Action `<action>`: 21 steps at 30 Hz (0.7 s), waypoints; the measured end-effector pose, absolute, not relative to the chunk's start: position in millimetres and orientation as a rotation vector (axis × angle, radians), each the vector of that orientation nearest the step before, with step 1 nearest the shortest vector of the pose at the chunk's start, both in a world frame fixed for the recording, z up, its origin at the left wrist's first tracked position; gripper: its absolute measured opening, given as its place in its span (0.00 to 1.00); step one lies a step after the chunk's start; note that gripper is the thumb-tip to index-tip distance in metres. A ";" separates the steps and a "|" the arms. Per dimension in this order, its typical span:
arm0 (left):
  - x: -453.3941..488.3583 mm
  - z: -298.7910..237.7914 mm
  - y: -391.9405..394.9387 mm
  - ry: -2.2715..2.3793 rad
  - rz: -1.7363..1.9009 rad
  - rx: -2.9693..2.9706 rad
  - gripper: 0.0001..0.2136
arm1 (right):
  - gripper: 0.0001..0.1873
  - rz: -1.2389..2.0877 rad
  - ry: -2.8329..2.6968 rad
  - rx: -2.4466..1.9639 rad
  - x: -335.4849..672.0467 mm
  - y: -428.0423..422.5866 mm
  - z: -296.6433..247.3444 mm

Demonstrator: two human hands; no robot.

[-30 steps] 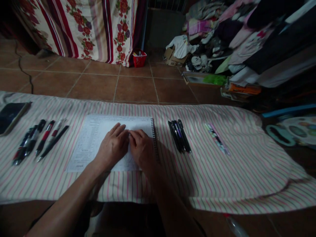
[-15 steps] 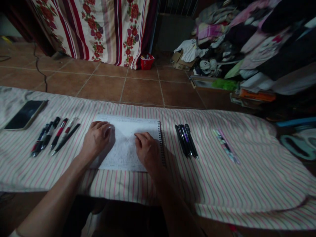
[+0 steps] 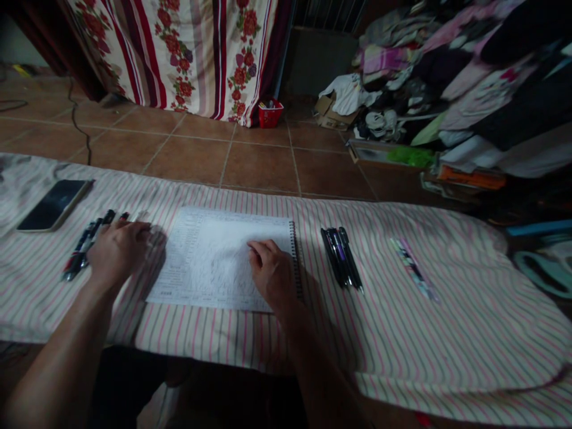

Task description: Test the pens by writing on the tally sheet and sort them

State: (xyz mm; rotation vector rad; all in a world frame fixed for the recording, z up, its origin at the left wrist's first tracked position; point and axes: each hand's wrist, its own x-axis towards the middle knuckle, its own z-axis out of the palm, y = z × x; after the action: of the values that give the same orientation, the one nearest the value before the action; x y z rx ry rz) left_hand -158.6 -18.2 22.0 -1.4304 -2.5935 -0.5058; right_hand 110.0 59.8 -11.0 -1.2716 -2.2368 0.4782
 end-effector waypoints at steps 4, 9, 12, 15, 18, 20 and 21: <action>-168.5 22.1 -27.4 -2.683 -0.445 -1.371 0.06 | 0.13 0.475 -2.237 -1.270 109.6 61.2 -11.0; -166.8 15.4 -26.8 -2.624 -0.461 -1.366 0.04 | 0.13 0.491 -2.242 -1.270 109.7 62.2 -11.2; -164.0 17.7 -24.1 -2.690 -0.385 -1.365 0.06 | 0.13 0.500 -2.238 -1.263 110.0 62.5 -11.9; -160.8 23.4 -21.1 -2.794 -0.309 -1.318 0.06 | 0.13 0.512 -2.217 -1.247 110.2 62.7 -12.3; -155.6 30.9 -17.7 -2.816 -0.370 -1.247 0.06 | 0.13 0.503 -2.211 -1.244 110.3 62.8 -12.0; -150.5 37.2 -15.0 -2.745 -0.529 -1.225 0.07 | 0.13 0.507 -2.211 -1.246 110.4 62.8 -11.6; -147.6 40.4 -13.3 -2.720 -0.632 -1.200 0.07 | 0.13 0.513 -2.207 -1.247 110.4 62.9 -11.5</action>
State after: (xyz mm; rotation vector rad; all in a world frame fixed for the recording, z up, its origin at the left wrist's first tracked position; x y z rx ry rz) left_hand -147.6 -13.3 40.4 -1.2003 -2.7201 -0.6323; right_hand 110.4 62.9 -11.5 -1.2474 -2.2065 0.5133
